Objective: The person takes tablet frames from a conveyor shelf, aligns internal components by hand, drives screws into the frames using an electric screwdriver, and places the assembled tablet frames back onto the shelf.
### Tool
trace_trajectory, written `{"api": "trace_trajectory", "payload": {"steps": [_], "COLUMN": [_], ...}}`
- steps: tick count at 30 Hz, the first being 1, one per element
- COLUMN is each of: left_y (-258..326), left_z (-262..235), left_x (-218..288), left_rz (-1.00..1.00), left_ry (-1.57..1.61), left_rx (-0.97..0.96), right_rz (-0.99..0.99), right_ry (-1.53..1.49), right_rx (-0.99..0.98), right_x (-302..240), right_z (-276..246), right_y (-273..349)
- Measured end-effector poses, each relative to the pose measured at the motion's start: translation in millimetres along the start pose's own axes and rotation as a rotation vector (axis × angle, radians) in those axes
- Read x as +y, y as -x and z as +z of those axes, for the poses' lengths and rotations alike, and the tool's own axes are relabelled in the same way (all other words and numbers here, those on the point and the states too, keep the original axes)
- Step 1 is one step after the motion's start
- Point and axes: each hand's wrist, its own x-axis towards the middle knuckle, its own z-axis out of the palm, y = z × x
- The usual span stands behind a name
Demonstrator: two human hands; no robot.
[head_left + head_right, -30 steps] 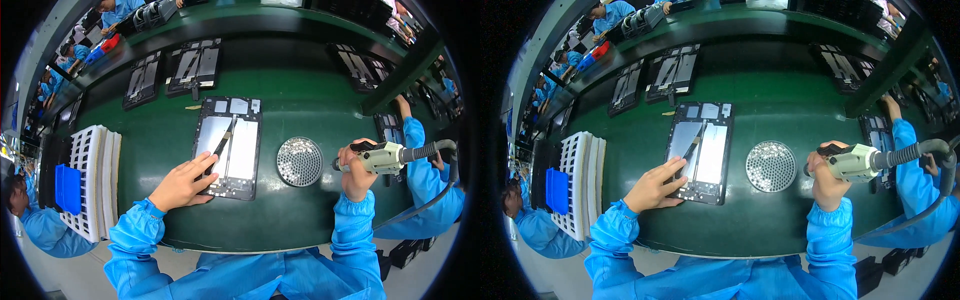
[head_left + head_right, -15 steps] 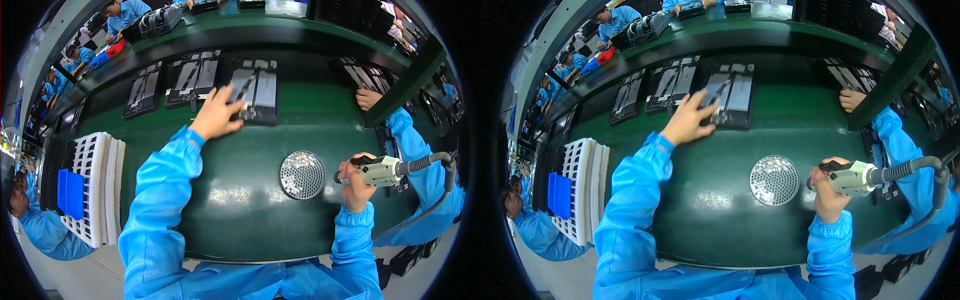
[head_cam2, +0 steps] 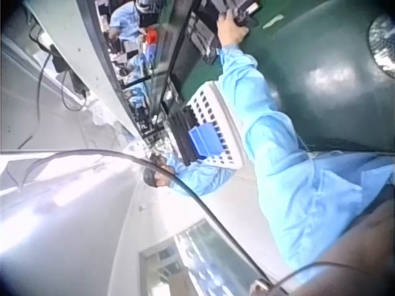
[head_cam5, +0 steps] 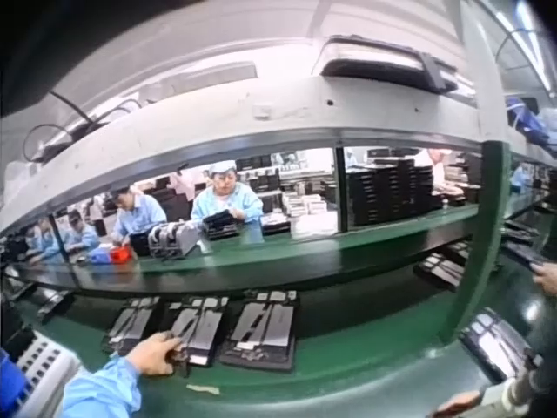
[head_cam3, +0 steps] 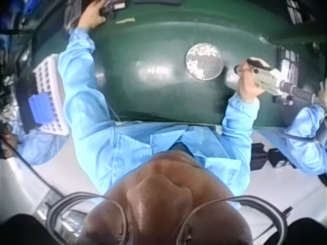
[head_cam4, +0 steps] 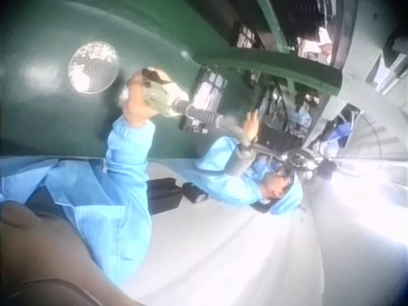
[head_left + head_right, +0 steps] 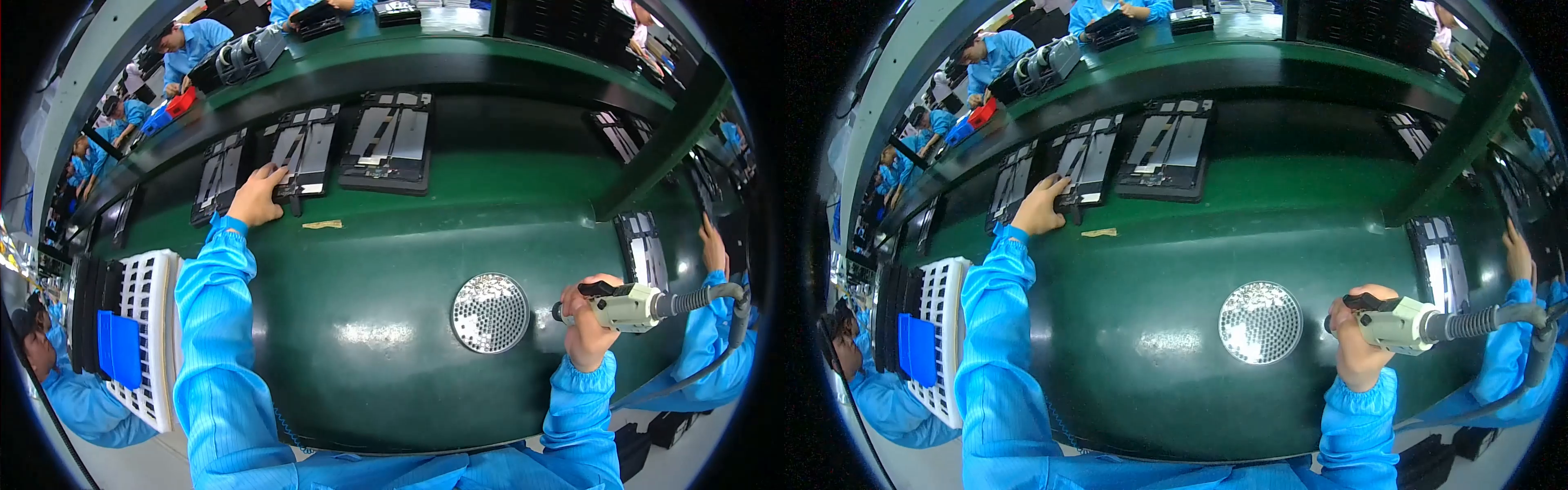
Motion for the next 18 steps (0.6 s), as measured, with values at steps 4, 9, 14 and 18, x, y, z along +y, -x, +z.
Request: {"api": "trace_trajectory", "payload": {"steps": [4,9,14,18], "left_y": [-0.6,19.6,95.1,171.9], "left_z": [8.6,0.7,-32.4,-51.6], "left_x": [5.9,30.0,75.9,154.5], "left_rz": [-0.116,-0.146,-0.016,0.049], "left_ry": [-0.283,-0.235,-0.345,-0.348], "left_rx": [0.365,0.437,0.613,0.651], "right_rz": [0.031,-0.003,0.026,-0.023], "right_ry": [0.003,0.105,0.044,0.032], "right_rx": [0.007,0.019,0.050,0.063], "right_x": [-0.9,9.4,4.0,10.2], "right_z": [1.6,-0.9,3.7,-1.0], "right_y": [0.6,2.6,-0.6,-2.1]}}
